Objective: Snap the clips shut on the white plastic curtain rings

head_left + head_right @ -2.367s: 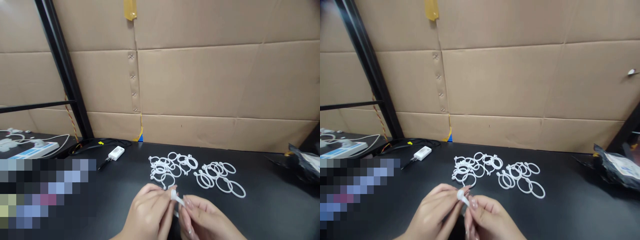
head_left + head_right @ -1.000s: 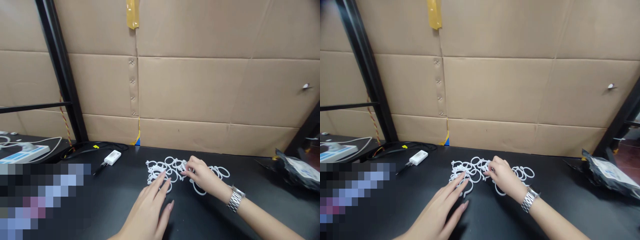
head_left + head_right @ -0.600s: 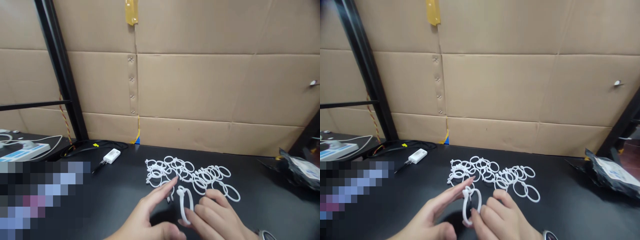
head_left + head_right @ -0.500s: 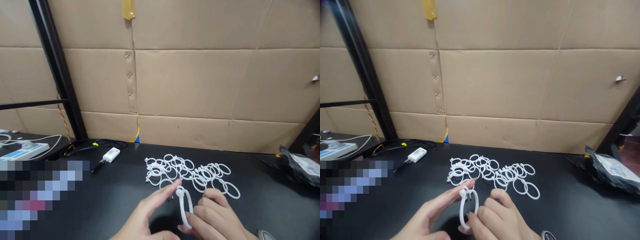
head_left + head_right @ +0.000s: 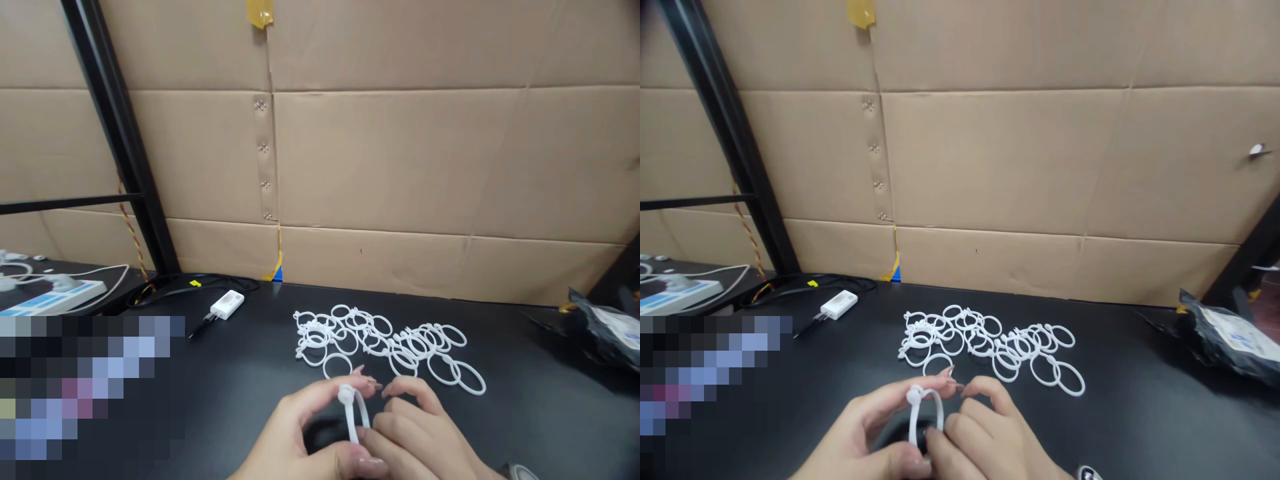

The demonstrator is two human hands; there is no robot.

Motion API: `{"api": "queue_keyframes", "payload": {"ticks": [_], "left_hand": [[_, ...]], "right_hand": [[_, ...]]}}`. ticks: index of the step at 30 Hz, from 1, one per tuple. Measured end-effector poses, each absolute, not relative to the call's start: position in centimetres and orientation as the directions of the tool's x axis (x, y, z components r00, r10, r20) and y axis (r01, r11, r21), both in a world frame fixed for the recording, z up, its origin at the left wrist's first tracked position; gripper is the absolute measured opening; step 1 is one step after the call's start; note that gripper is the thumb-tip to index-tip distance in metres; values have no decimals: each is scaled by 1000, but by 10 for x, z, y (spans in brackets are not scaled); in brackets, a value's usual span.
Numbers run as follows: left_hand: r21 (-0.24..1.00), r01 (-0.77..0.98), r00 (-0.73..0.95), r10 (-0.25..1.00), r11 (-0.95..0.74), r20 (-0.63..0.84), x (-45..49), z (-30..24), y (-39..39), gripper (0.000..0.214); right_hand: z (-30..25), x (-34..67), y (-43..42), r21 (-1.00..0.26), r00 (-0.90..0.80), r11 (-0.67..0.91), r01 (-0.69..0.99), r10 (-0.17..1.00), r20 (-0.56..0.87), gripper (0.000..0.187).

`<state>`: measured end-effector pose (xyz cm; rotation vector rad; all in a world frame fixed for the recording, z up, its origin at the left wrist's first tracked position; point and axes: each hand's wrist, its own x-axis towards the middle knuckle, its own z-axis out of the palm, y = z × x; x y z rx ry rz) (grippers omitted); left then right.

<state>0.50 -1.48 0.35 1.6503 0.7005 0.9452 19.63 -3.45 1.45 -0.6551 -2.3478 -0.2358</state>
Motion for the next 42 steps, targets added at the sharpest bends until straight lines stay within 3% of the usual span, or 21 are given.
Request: {"api": "queue_keyframes", "payload": {"ticks": [2, 5, 8, 10, 12, 16, 22, 26, 33, 36, 42], "left_hand": [[950, 15, 462, 844, -313, 271, 4, 4, -14, 44], [859, 155, 369, 835, -488, 408, -1, 5, -13, 42], [576, 342, 397, 670, -742, 627, -5, 4, -11, 48], [393, 387, 474, 546, -834, 691, -5, 0, -9, 54], [295, 395, 524, 477, -870, 706, -5, -6, -7, 58], [210, 405, 553, 421, -890, 719, -4, -16, -5, 61], [103, 404, 627, 357, -909, 693, -3, -10, -5, 59], [134, 393, 657, 379, -910, 652, -3, -8, -5, 62], [388, 309, 689, 485, -868, 539, -4, -21, -1, 69], [443, 270, 717, 486, -855, 500, -2, -22, -1, 74], [497, 284, 711, 527, -820, 465, 0, -20, -3, 59]], "right_hand": [[14, 197, -30, -34, -590, 849, 527, 394, 705, 11], [9, 198, -25, -172, -490, 780, 602, 531, 691, 27], [7, 197, -25, -391, -405, 597, 701, 784, 471, 36], [8, 195, -27, -507, -394, 510, 694, 860, 325, 40], [11, 193, -29, -563, -421, 489, 666, 870, 258, 45], [16, 191, -34, -552, -472, 511, 659, 852, 226, 53], [19, 188, -35, -507, -452, 569, 648, 822, 346, 45], [21, 188, -35, -514, -460, 596, 617, 803, 379, 47], [16, 192, -33, -533, -494, 579, 617, 812, 311, 39], [12, 193, -34, -555, -484, 568, 607, 819, 309, 37], [18, 191, -33, -611, -512, 628, 482, 768, 385, 33]]}}
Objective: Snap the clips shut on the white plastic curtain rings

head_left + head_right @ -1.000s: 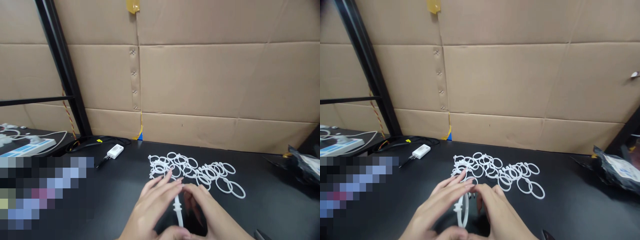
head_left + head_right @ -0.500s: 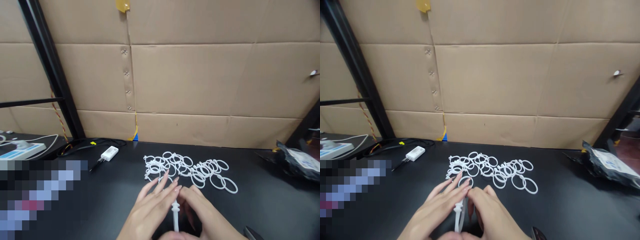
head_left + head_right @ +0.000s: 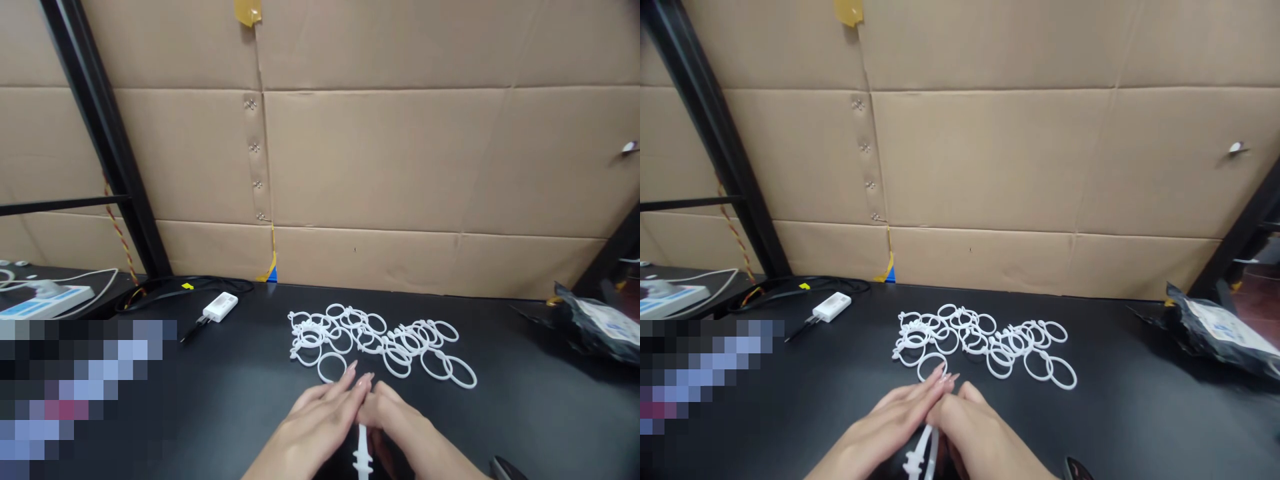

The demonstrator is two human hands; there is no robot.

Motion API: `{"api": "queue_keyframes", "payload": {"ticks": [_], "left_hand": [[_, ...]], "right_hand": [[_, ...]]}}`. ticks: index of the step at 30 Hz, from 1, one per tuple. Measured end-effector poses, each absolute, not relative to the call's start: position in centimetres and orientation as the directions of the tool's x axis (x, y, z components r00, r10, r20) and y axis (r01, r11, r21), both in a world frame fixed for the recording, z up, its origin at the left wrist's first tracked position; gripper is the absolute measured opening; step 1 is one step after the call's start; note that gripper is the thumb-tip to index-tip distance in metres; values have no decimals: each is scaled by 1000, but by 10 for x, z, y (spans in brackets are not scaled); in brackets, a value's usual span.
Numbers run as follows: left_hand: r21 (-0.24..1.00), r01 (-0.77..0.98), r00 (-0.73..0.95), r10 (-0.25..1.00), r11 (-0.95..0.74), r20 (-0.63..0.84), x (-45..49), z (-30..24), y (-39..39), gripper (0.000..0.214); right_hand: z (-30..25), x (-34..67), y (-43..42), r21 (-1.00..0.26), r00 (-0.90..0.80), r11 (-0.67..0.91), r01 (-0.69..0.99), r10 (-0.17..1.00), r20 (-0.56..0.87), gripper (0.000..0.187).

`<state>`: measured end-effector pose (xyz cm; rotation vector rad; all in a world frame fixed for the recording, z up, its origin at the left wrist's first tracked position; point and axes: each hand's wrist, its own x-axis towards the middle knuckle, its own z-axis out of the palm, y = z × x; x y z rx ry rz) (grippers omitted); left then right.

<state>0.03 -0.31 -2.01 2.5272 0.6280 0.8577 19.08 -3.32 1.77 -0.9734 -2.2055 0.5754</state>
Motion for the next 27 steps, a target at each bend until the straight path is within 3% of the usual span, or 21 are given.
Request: {"api": "queue_keyframes", "payload": {"ticks": [9, 13, 17, 27], "left_hand": [[550, 146, 741, 459, -822, 490, 2, -26, 5, 52], [535, 142, 737, 450, -833, 505, 1, -21, 3, 54], [490, 132, 727, 420, -862, 543, -1, -16, -1, 64], [294, 215, 692, 358, -931, 627, 3, -13, 1, 50]], "right_hand": [[28, 192, -40, -595, -575, 653, 468, 737, 356, 25], [24, 192, -37, -579, -572, 673, 460, 723, 386, 31], [15, 193, -34, -558, -577, 675, 483, 725, 377, 41], [13, 196, -41, -345, -506, 742, 574, 653, 563, 30]]}}
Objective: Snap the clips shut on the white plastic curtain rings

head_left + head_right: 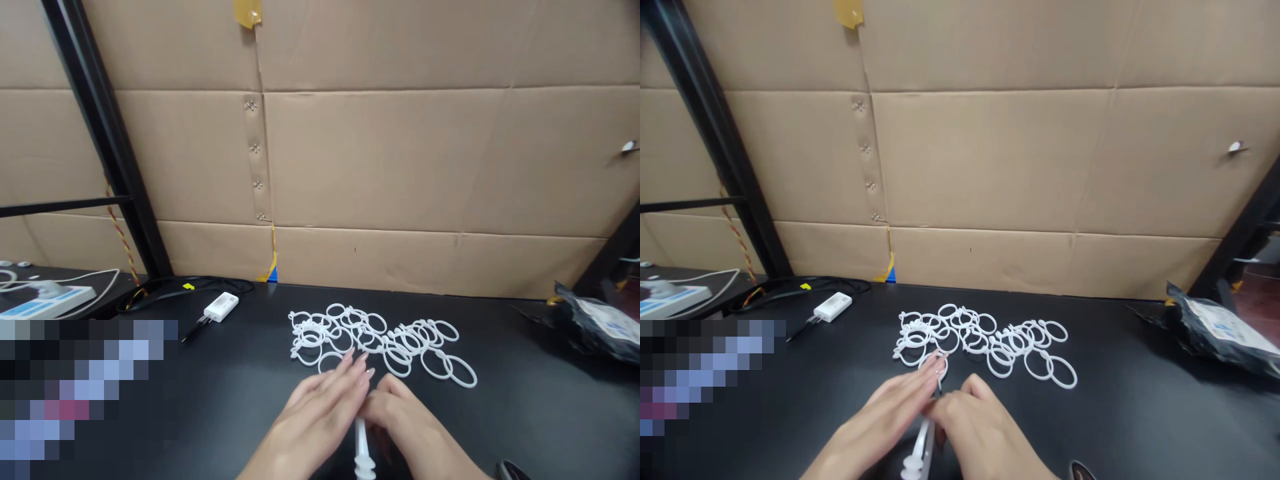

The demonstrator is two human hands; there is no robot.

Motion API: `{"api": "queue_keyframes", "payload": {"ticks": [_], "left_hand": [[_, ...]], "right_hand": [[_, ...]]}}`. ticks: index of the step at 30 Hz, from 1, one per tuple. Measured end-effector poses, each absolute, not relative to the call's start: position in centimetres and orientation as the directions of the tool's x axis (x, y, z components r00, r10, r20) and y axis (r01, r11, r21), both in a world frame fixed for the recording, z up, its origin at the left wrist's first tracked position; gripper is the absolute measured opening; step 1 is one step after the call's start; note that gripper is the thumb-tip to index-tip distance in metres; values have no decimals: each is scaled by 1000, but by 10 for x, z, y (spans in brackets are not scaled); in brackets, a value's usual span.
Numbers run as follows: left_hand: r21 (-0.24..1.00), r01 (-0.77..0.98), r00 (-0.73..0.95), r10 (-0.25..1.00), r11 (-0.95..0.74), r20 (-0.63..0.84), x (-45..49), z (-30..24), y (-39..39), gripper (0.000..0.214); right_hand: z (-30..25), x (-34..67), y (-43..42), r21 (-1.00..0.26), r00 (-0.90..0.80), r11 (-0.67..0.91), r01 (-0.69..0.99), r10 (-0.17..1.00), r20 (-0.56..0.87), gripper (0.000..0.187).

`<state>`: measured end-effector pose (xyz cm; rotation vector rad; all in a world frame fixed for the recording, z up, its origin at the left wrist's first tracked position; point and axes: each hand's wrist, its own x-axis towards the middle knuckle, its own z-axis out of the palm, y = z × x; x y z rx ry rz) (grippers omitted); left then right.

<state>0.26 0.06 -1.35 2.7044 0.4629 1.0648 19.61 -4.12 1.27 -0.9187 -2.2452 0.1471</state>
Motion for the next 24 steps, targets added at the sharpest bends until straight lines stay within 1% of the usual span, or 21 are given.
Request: {"api": "queue_keyframes", "payload": {"ticks": [2, 3, 4, 5, 6, 8, 10, 11, 13, 15, 17, 19, 21, 24], "left_hand": [[257, 268, 608, 370, -929, 702, 4, -15, 2, 46], [247, 319, 535, 389, -915, 750, 4, -15, 2, 45], [149, 298, 504, 288, -943, 814, 3, -14, 2, 45], [53, 260, 545, 191, -964, 816, 1, -12, 1, 46], [15, 258, 604, 173, -966, 778, -2, -9, 0, 49], [11, 302, 595, 198, -953, 779, -6, -4, -3, 45], [24, 343, 573, 229, -939, 787, -8, -1, -4, 41], [26, 360, 557, 237, -933, 796, -8, 0, -4, 40], [-3, 384, 533, 219, -923, 817, -7, 1, -2, 37], [-65, 408, 527, 177, -911, 831, -6, 2, -1, 33], [-145, 412, 563, 127, -900, 817, -5, 6, 0, 31], [-221, 404, 606, 79, -888, 792, -5, 10, -1, 30], [-271, 400, 633, 50, -876, 772, -4, 13, -2, 26], [-266, 396, 681, 86, -879, 728, -4, 11, -3, 19]], "right_hand": [[11, 197, -41, -325, -517, 735, 594, 659, 545, 26], [9, 197, -41, -318, -520, 729, 606, 666, 536, 23], [8, 196, -41, -310, -522, 727, 613, 667, 532, 22], [6, 196, -40, -307, -515, 717, 626, 676, 527, 23], [5, 195, -39, -302, -510, 714, 632, 676, 532, 25], [3, 194, -37, -292, -501, 722, 628, 662, 558, 30], [4, 194, -35, -265, -498, 747, 610, 621, 606, 31], [4, 194, -33, -236, -491, 760, 606, 590, 640, 30], [4, 195, -30, -138, -488, 782, 607, 504, 712, 29], [3, 196, -27, -30, -504, 783, 621, 429, 750, 28], [1, 196, -25, 44, -537, 778, 627, 390, 748, 26], [0, 196, -24, 76, -564, 772, 631, 389, 728, 25], [0, 195, -24, 72, -579, 774, 629, 404, 708, 24], [2, 196, -27, 25, -590, 778, 628, 454, 667, 23]]}}
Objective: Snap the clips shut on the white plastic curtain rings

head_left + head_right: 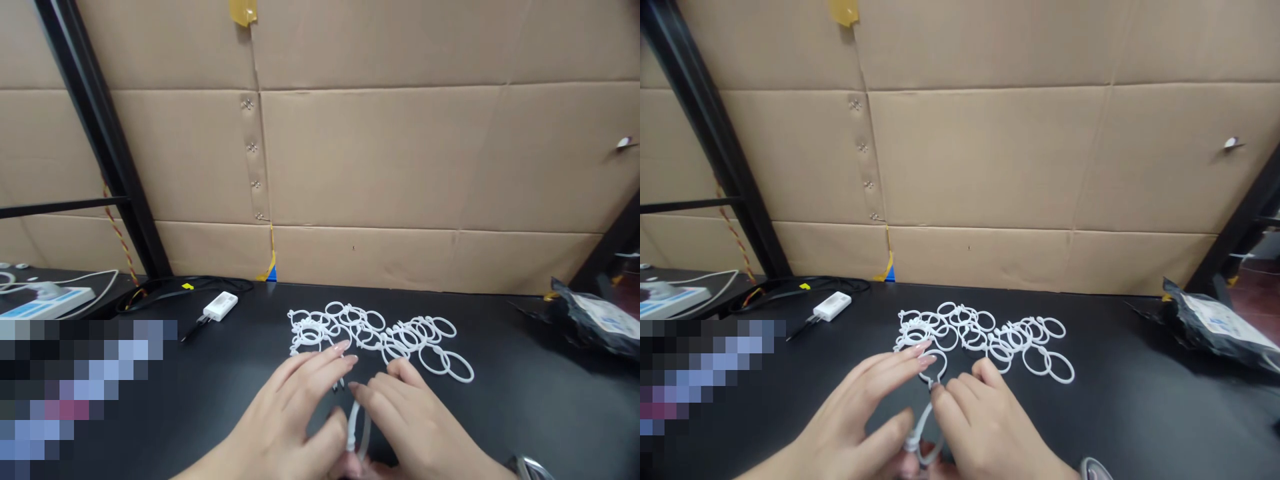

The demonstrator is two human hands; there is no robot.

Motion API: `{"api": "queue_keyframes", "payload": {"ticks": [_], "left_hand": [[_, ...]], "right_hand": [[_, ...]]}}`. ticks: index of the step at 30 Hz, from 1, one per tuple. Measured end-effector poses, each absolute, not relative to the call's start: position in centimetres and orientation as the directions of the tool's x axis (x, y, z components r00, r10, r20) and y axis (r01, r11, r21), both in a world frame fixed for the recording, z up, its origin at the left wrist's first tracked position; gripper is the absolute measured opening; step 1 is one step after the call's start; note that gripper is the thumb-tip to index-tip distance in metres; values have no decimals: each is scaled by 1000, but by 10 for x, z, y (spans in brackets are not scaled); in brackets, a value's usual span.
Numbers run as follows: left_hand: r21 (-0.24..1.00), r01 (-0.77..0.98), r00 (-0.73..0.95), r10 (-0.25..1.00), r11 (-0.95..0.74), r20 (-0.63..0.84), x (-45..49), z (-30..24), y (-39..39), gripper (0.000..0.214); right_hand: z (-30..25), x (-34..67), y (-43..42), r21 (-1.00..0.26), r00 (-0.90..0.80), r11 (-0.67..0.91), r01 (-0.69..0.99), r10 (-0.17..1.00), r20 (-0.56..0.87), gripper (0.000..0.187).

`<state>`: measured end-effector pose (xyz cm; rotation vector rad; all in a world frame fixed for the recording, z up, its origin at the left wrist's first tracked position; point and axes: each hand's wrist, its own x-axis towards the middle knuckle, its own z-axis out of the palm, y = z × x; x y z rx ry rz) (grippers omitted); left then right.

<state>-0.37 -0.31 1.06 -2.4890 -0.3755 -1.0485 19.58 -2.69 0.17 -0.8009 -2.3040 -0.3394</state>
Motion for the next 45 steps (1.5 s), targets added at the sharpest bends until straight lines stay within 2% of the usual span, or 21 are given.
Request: {"api": "queue_keyframes", "payload": {"ticks": [2, 3, 7, 10, 12, 13, 16, 18, 20, 22, 26, 28, 30, 34, 35, 37, 40, 41, 45], "left_hand": [[-199, 380, 697, 137, -903, 704, -4, 5, -3, 10], [-134, 384, 669, 175, -913, 723, -4, 2, -2, 13], [164, 373, 567, 364, -913, 738, -2, -7, -3, 50], [279, 387, 526, 459, -879, 716, -1, -7, -5, 56], [266, 400, 507, 453, -877, 733, 0, -7, -6, 53], [218, 400, 519, 416, -890, 747, 0, -6, -6, 47], [-2, 383, 610, 251, -924, 751, -1, -4, -2, 9], [-84, 371, 665, 201, -925, 720, -3, -3, 1, 12], [-91, 369, 688, 206, -925, 696, -4, -2, 2, 11], [-37, 379, 681, 252, -925, 687, -5, -1, 1, 9], [283, 421, 590, 497, -862, 636, -4, -3, -2, 52], [396, 428, 552, 582, -812, 597, -3, -3, -3, 64], [396, 428, 559, 582, -812, 590, -2, -2, -3, 61], [201, 388, 650, 421, -900, 633, -2, 0, -2, 8], [166, 385, 662, 397, -908, 636, -2, 0, -2, 6], [138, 394, 672, 387, -909, 632, -2, 0, -2, 13], [152, 392, 672, 395, -907, 626, -3, 0, -2, 10], [188, 394, 662, 420, -900, 621, -3, 0, -3, 15], [425, 401, 573, 584, -811, 574, -4, 0, -4, 58]], "right_hand": [[4, 196, -30, -4, -594, 767, 641, 500, 631, 22], [6, 196, -32, -17, -594, 759, 651, 523, 611, 21], [9, 196, -38, -53, -578, 723, 689, 592, 562, 20], [8, 196, -38, -63, -572, 712, 699, 611, 548, 20], [6, 196, -37, -73, -576, 712, 699, 620, 533, 20], [5, 196, -36, -78, -575, 712, 698, 622, 532, 19], [4, 197, -36, -99, -559, 707, 700, 629, 541, 16], [6, 197, -36, -136, -542, 696, 705, 652, 531, 15], [8, 197, -36, -188, -524, 678, 710, 688, 502, 17], [11, 197, -37, -231, -509, 658, 717, 720, 471, 23], [15, 197, -38, -264, -527, 639, 723, 756, 389, 22], [17, 196, -38, -261, -556, 650, 714, 752, 353, 19], [17, 196, -38, -254, -563, 655, 712, 748, 351, 18], [16, 196, -37, -229, -543, 658, 718, 734, 408, 18], [15, 196, -37, -219, -543, 663, 716, 726, 421, 18], [13, 196, -36, -206, -543, 665, 718, 720, 432, 17], [12, 195, -36, -199, -548, 660, 724, 726, 415, 14], [13, 194, -36, -196, -554, 660, 725, 729, 402, 13], [21, 191, -39, -209, -574, 662, 719, 737, 357, 10]]}}
